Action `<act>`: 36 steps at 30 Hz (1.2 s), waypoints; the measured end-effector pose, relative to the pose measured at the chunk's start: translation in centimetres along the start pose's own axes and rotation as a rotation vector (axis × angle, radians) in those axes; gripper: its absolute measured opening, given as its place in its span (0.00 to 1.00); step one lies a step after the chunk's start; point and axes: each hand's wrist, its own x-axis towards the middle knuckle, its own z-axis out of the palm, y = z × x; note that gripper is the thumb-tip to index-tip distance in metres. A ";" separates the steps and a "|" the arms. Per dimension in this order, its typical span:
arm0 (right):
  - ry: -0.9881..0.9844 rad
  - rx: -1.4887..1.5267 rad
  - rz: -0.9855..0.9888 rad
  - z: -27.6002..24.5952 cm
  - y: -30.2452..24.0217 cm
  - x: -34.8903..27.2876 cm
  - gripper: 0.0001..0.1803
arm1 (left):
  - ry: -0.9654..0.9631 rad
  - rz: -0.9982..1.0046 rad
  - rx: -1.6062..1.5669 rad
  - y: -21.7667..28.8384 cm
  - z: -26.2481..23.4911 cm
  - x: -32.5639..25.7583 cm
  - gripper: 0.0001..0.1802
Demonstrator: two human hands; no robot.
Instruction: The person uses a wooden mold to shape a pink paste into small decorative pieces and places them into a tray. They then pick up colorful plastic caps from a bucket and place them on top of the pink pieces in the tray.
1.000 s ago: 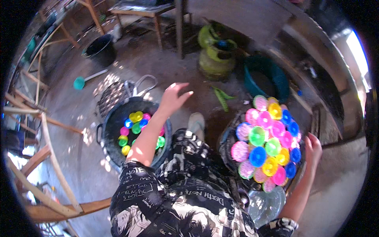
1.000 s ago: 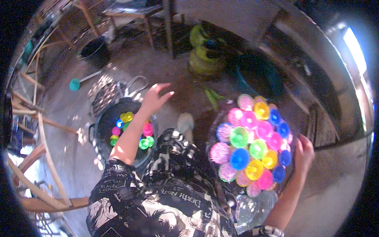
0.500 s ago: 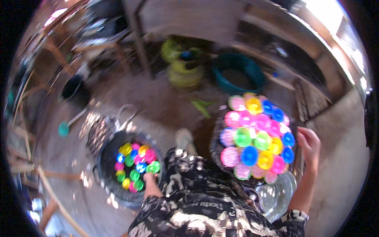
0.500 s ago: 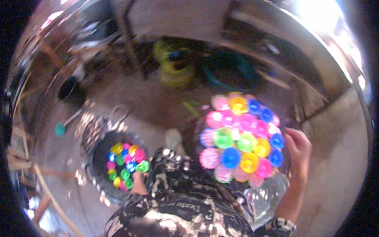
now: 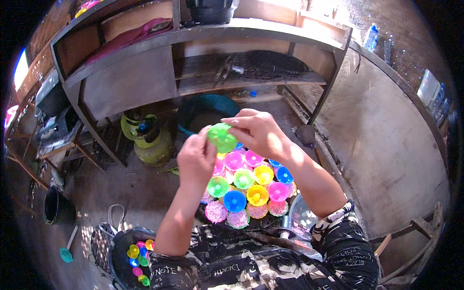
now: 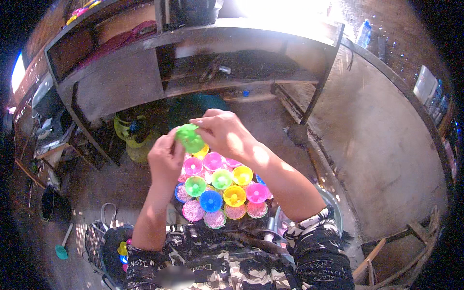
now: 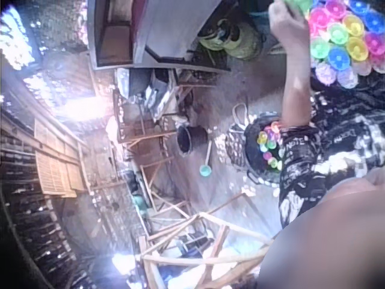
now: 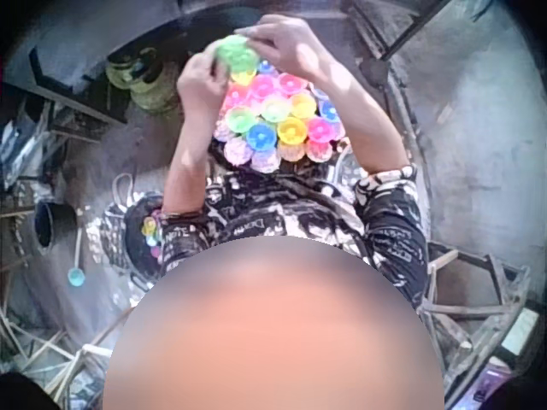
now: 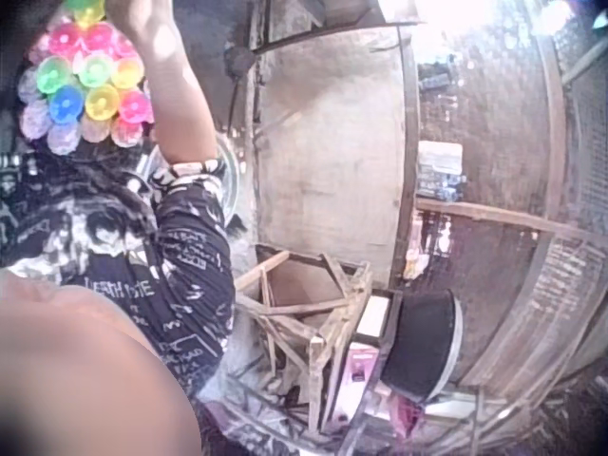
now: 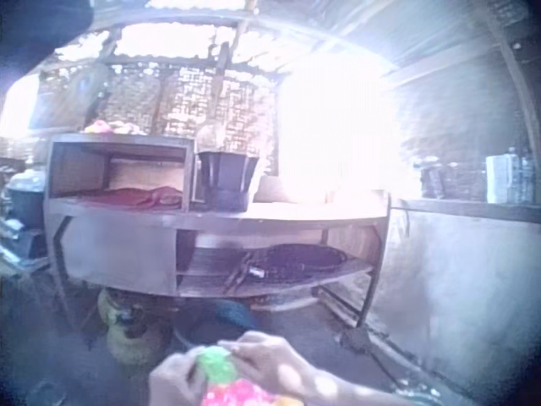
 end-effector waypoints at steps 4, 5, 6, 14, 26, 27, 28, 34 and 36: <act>0.050 -0.173 0.093 -1.3 6.1 -2.6 0.14 | -0.167 -0.058 -0.108 3.0 3.1 1.5 0.22; 0.068 -0.247 0.124 -1.4 7.9 -3.6 0.14 | -0.177 -0.082 -0.212 3.0 3.5 0.9 0.26; 0.020 -0.266 0.246 -1.5 9.7 -4.7 0.11 | -0.115 -0.036 -0.228 2.8 3.8 0.5 0.26; -0.110 -0.207 0.814 1.0 19.7 -10.9 0.13 | -0.077 -0.224 -0.248 -1.3 1.4 -3.4 0.23; 0.139 -0.443 0.643 -2.1 13.5 -12.3 0.23 | -0.036 -0.496 -0.270 -4.2 -4.3 -8.4 0.20; 0.205 -0.293 0.575 -3.3 12.1 -13.9 0.20 | -0.029 -0.508 -0.283 -4.7 -5.5 -9.3 0.20; 0.133 -0.236 0.630 -4.4 10.3 -16.5 0.20 | -0.005 -0.555 -0.276 -5.3 -6.7 -10.5 0.20; -0.823 -0.116 0.853 -2.6 1.1 -34.5 0.45 | 0.124 -1.040 -0.220 -8.2 -12.4 -15.7 0.19; -1.075 -0.204 0.924 0.2 -0.6 -39.5 0.59 | 0.085 -0.935 -0.326 -8.2 -12.6 -15.4 0.18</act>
